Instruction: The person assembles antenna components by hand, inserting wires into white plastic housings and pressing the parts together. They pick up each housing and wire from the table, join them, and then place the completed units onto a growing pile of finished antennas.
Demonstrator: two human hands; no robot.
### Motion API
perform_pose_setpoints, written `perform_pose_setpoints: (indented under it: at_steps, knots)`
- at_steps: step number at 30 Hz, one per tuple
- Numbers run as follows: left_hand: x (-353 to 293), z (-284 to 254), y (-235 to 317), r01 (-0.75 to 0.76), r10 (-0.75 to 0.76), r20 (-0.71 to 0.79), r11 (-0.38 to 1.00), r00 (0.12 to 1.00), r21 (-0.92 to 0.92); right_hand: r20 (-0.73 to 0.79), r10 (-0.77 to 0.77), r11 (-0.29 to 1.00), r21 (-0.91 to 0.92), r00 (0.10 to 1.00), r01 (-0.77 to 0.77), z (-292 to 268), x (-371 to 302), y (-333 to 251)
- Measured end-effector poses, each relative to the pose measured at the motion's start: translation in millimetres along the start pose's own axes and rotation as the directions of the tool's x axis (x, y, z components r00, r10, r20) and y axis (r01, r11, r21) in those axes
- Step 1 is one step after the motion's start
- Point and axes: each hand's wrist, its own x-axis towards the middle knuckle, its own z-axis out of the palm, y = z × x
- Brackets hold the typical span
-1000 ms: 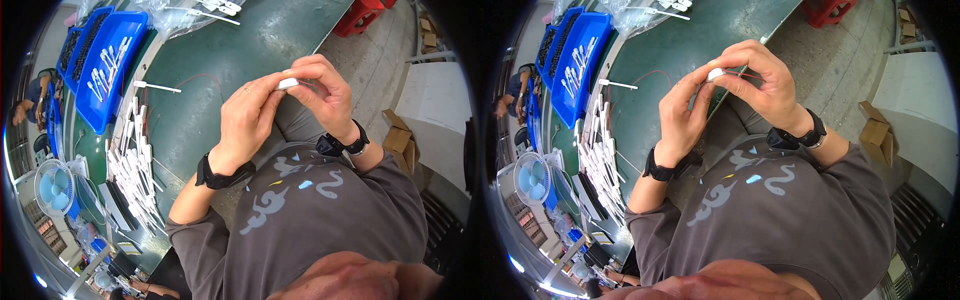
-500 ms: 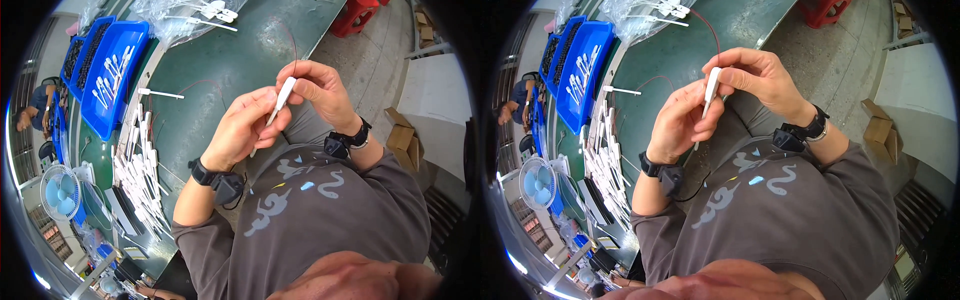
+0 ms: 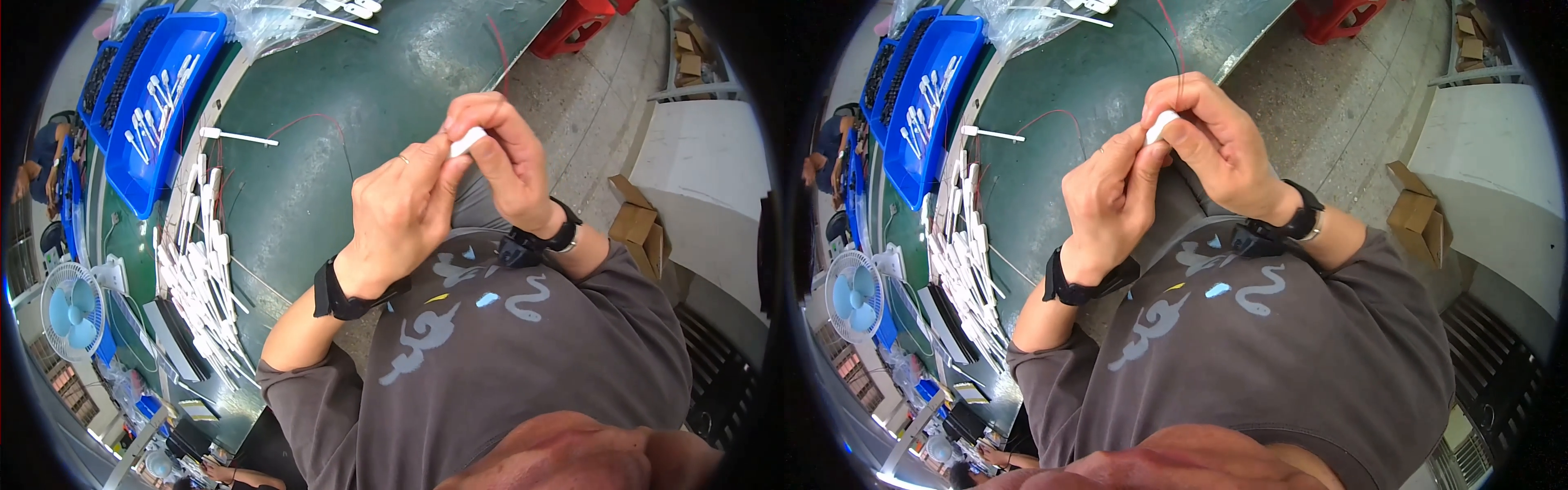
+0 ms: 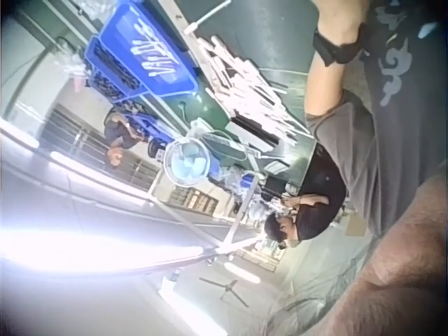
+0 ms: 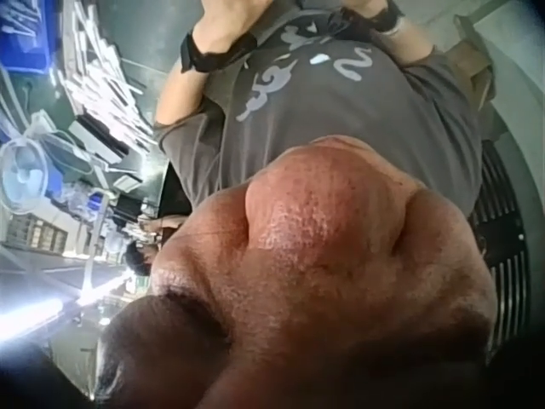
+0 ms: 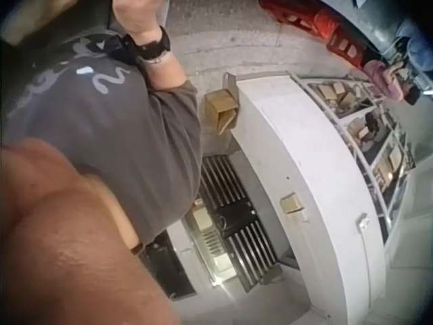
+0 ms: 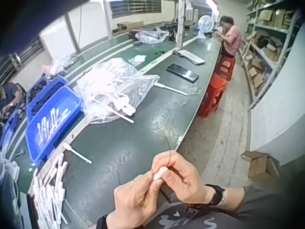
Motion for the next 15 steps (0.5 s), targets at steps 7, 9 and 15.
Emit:
perform_pose_setpoints:
  at_steps: [7, 9, 15]
  knots:
    - [5.6, 3.1, -11.5, 0.205, -0.202, 0.056, 0.977, 0.978, -0.059, -0.095, 0.255, 0.966, 0.065, 0.962, -0.25, -5.5, -2.3, 20.2]
    - [6.0, 0.0, -11.0, 0.21, -0.207, 0.079, 0.977, 0.975, -0.027, -0.111, 0.294, 0.94, 0.214, 0.949, -0.266, -17.7, 0.8, 22.3]
    - [12.9, -11.0, -4.7, 0.264, -0.268, 0.115, 0.963, 0.957, 0.052, -0.213, 0.394, 0.834, 0.492, 0.894, -0.25, -29.9, 9.1, 19.8]
